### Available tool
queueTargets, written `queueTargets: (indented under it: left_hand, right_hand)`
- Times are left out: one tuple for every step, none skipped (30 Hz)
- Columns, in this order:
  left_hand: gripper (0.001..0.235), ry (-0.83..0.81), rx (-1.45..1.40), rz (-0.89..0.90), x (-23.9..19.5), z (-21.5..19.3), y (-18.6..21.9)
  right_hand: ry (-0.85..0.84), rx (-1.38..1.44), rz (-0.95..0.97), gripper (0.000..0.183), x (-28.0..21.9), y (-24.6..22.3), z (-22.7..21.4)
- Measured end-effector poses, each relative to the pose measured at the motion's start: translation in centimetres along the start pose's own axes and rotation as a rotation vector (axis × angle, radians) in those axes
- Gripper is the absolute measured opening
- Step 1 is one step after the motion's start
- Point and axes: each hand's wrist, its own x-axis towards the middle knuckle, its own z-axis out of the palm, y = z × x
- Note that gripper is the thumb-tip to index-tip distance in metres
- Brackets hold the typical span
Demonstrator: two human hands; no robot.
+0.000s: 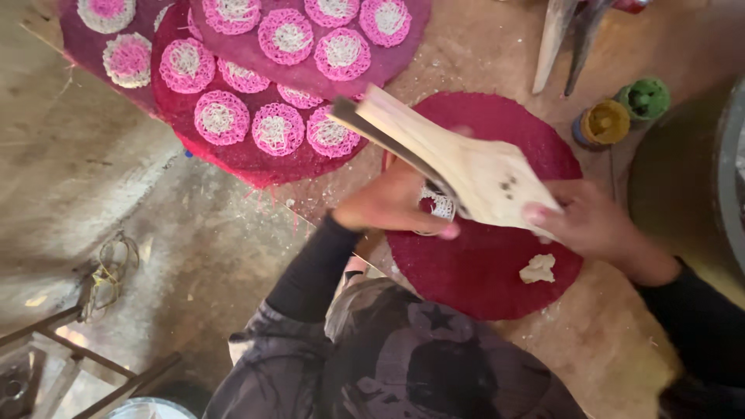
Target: The person is shaping and decorating crackers by pressing a wooden mold into colored dough and arranging the patterned discs on mats.
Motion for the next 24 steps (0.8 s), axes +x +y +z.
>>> queueTargets:
  left_hand:
    - [0.078,0.039,0.177,-0.035,-0.1,1.6,0.2]
    - [0.071,0.127,0.096,-0.132,-0.5,2.3,0.2]
    - [0.064,0.213,0.017,-0.224,-0.6,2.7,0.1]
    - [0.057,0.298,-0.064,-0.317,-0.8,3.0,0.0]
    - [0.056,0.344,-0.067,-0.285,-1.1,3.2,-0.2]
    - [0.055,0.391,-0.071,-0.253,-1.6,3.1,-0.4]
    - [0.054,0.441,-0.075,-0.228,-2.1,3.1,-0.5]
    - [0.057,0.479,-0.105,-0.232,-2.6,3.1,-0.6]
    - [0.06,0.518,-0.134,-0.238,-3.0,3.0,-0.7]
    - [0.063,0.556,-0.162,-0.243,-3.4,3.0,-0.8]
    - [0.064,0.556,-0.196,-0.262,-3.7,3.0,-1.0]
    - [0.066,0.556,-0.231,-0.282,-3.9,3.2,-1.0]
    - [0.068,0.558,-0.265,-0.299,-4.1,3.4,-1.1]
    - [0.069,0.568,-0.337,-0.307,-4.1,3.4,-1.2]
    - [0.07,0.579,-0.409,-0.312,-4.1,3.4,-1.4]
    - [0.071,0.588,-0.48,-0.317,-4.2,3.3,-1.5]
    - [0.072,0.584,-0.437,-0.315,-4.2,3.3,-1.5]
    - [0.073,0.579,-0.394,-0.313,-4.3,3.3,-1.6]
    - [0.074,0.573,-0.351,-0.311,-4.3,3.2,-1.6]
    - [0.073,0.58,-0.338,-0.313,-4.4,3.1,-1.6]
    - [0.071,0.586,-0.324,-0.315,-4.4,3.0,-1.5]
    - [0.07,0.592,-0.31,-0.316,-4.4,2.9,-1.4]
    - [0.07,0.611,-0.305,-0.313,-4.4,2.7,-1.3]
    - [0.069,0.629,-0.301,-0.309,-4.4,2.4,-1.2]
  right_hand:
    - [-0.026,0.028,0.01,0.043,0.0,0.2,0.4]
    - [-0.052,0.056,0.019,0.043,0.0,0.1,0.9]
    - [-0.083,0.292,0.049,0.052,0.5,-0.2,1.4]
    - [-0.116,0.527,0.079,0.061,1.0,-0.8,2.0]
    - [-0.148,0.763,0.109,0.071,1.5,-1.4,2.8]
    - [-0.098,0.528,-0.034,0.065,2.1,-2.0,3.6]
    - [-0.054,0.291,-0.168,0.061,2.8,-2.6,4.9]
    - [-0.009,0.053,-0.299,0.057,3.3,-3.1,6.1]
    - [0.037,-0.184,-0.429,0.055,3.9,-3.5,7.4]
    - [0.085,-0.423,-0.556,0.054,4.3,-3.7,8.7]
    - [0.075,-0.46,-0.534,0.06,4.6,-3.6,9.7]
    - [0.065,-0.497,-0.512,0.066,4.7,-3.4,10.6]
    - [0.055,-0.536,-0.491,0.073,4.8,-3.0,11.2]
    - [0.051,-0.554,-0.481,0.074,5.0,-2.5,11.7]
    - [0.048,-0.573,-0.473,0.076,5.2,-2.1,12.2]
    - [0.044,-0.592,-0.465,0.077,5.5,-1.8,12.4]
    - [0.057,-0.587,-0.486,0.078,5.8,-1.5,12.5]
    - [0.069,-0.582,-0.507,0.079,6.1,-1.3,12.4]
    - [0.082,-0.577,-0.527,0.079,6.3,-1.3,12.2]
    - [0.066,-0.5,-0.527,0.081,6.5,-1.4,11.8]
    - [0.05,-0.423,-0.527,0.082,6.6,-1.8,11.2]
    - [0.035,-0.346,-0.526,0.083,6.4,-2.3,10.7]
    - [0.072,-0.344,-0.593,0.09,6.1,-2.8,10.0]
    - [0.109,-0.341,-0.661,0.097,5.5,-3.3,9.4]
